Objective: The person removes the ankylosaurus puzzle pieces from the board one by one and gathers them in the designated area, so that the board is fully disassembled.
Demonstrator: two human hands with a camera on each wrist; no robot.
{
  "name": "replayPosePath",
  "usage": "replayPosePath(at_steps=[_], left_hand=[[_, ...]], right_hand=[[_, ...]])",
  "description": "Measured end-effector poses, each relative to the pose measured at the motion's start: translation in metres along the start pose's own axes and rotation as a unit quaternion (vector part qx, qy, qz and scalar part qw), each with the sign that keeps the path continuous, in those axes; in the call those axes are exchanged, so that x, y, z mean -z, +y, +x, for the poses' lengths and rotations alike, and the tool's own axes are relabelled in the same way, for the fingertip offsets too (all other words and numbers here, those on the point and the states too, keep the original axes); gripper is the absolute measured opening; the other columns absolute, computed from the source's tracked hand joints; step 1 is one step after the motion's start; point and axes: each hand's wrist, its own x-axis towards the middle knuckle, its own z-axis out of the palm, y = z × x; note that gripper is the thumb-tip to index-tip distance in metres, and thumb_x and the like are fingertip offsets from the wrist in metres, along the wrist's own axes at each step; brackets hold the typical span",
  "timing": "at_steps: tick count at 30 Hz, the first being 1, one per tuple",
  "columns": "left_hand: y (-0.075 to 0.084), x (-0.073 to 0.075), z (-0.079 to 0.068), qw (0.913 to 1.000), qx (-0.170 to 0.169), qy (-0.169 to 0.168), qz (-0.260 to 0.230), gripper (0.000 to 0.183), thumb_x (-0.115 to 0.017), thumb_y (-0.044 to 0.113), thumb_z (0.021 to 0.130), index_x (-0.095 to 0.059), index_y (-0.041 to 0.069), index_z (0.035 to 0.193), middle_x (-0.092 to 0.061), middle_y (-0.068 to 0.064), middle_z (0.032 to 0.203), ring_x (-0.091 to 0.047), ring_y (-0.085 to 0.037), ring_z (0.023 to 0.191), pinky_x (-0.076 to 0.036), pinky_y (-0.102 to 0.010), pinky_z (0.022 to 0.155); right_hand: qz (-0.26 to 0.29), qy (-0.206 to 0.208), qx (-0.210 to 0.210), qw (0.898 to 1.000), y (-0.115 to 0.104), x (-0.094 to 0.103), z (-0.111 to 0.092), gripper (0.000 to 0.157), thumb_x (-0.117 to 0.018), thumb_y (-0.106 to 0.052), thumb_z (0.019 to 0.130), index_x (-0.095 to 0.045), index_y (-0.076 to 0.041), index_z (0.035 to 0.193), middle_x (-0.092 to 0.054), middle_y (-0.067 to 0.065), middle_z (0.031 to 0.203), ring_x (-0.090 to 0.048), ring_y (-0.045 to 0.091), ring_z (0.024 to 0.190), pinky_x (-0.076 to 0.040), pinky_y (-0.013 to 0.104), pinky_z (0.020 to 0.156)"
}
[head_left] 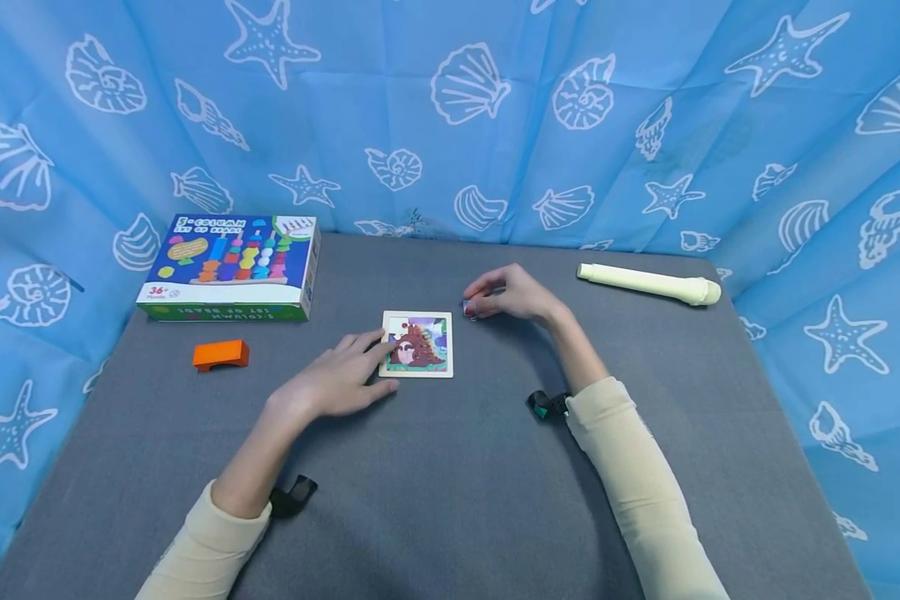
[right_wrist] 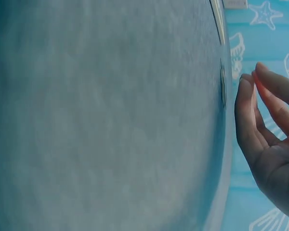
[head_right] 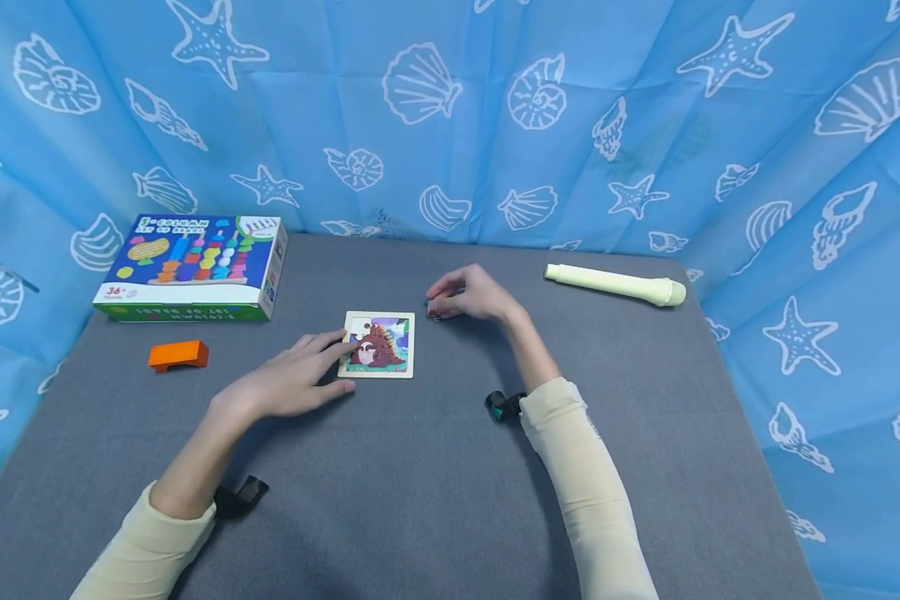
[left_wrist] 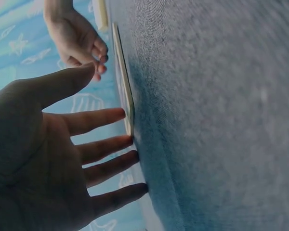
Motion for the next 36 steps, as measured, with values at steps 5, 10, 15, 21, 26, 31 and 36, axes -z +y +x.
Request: replayPosePath(at_steps=[5, 10, 15, 21, 26, 31, 36], left_hand=[[0.007, 0.001, 0.001, 1.0000, 0.004, -0.005, -0.003, 0.072, -0.059, 0.045, 0.111, -0.035, 0.012, 0.171, -0.025, -0.019, 0.180, -0.026, -0.043, 0.167, -0.034, -0.069, 0.129], [0.015, -0.001, 0.001, 0.9998, -0.020, -0.009, -0.002, 0.073, -0.059, 0.044, 0.111, -0.034, 0.010, 0.171, -0.026, -0.016, 0.181, -0.027, -0.040, 0.167, -0.034, -0.066, 0.130], [0.019, -0.005, 0.002, 0.9985, -0.054, -0.004, 0.004, 0.074, -0.061, 0.042, 0.111, -0.032, 0.009, 0.171, -0.027, -0.014, 0.181, -0.029, -0.039, 0.167, -0.031, -0.062, 0.133], [0.019, -0.010, 0.003, 0.9971, -0.075, 0.003, 0.011, 0.076, -0.061, 0.040, 0.111, -0.030, 0.005, 0.171, -0.024, -0.017, 0.181, -0.024, -0.042, 0.168, -0.024, -0.064, 0.135], [0.018, -0.012, 0.003, 0.9977, -0.067, -0.006, 0.010, 0.078, -0.060, 0.041, 0.111, -0.028, 0.005, 0.172, -0.021, -0.017, 0.182, -0.020, -0.041, 0.170, -0.022, -0.069, 0.134], [0.018, -0.014, 0.004, 0.9978, -0.063, -0.011, 0.019, 0.078, -0.059, 0.042, 0.111, -0.027, 0.005, 0.172, -0.020, -0.016, 0.183, -0.017, -0.040, 0.170, -0.022, -0.070, 0.134], [0.018, -0.014, 0.004, 0.9980, -0.059, -0.008, 0.022, 0.077, -0.060, 0.041, 0.111, -0.029, 0.005, 0.171, -0.021, -0.016, 0.183, -0.018, -0.040, 0.171, -0.022, -0.069, 0.134]], right_hand=[[-0.009, -0.021, 0.011, 1.000, -0.010, -0.014, 0.002, 0.025, -0.074, -0.006, 0.103, -0.076, 0.002, 0.126, -0.075, 0.022, 0.127, -0.079, 0.023, 0.104, -0.067, 0.039, 0.095], [-0.023, -0.043, 0.031, 0.998, -0.021, -0.031, 0.007, 0.024, -0.076, -0.006, 0.101, -0.077, 0.001, 0.124, -0.078, 0.017, 0.116, -0.078, 0.021, 0.099, -0.067, 0.038, 0.092], [-0.043, -0.063, 0.067, 0.995, -0.027, -0.046, 0.015, 0.021, -0.077, -0.007, 0.100, -0.079, 0.000, 0.119, -0.079, 0.012, 0.103, -0.074, 0.018, 0.088, -0.065, 0.033, 0.082], [-0.058, -0.088, 0.089, 0.990, -0.035, -0.060, 0.024, 0.020, -0.075, -0.008, 0.101, -0.079, 0.002, 0.118, -0.081, 0.014, 0.103, -0.075, 0.015, 0.087, -0.064, 0.032, 0.081], [-0.065, -0.102, 0.077, 0.990, -0.037, -0.067, 0.033, 0.019, -0.074, -0.008, 0.102, -0.079, 0.002, 0.118, -0.081, 0.014, 0.100, -0.076, 0.014, 0.084, -0.067, 0.033, 0.080], [-0.108, -0.098, 0.063, 0.987, -0.040, -0.070, 0.039, 0.016, -0.074, -0.011, 0.103, -0.082, -0.002, 0.114, -0.080, 0.008, 0.091, -0.072, 0.012, 0.075, -0.062, 0.027, 0.072], [-0.157, -0.096, 0.060, 0.981, -0.046, -0.073, 0.042, 0.014, -0.073, -0.011, 0.102, -0.083, -0.005, 0.110, -0.076, 0.002, 0.083, -0.064, 0.010, 0.068, -0.054, 0.023, 0.066]])
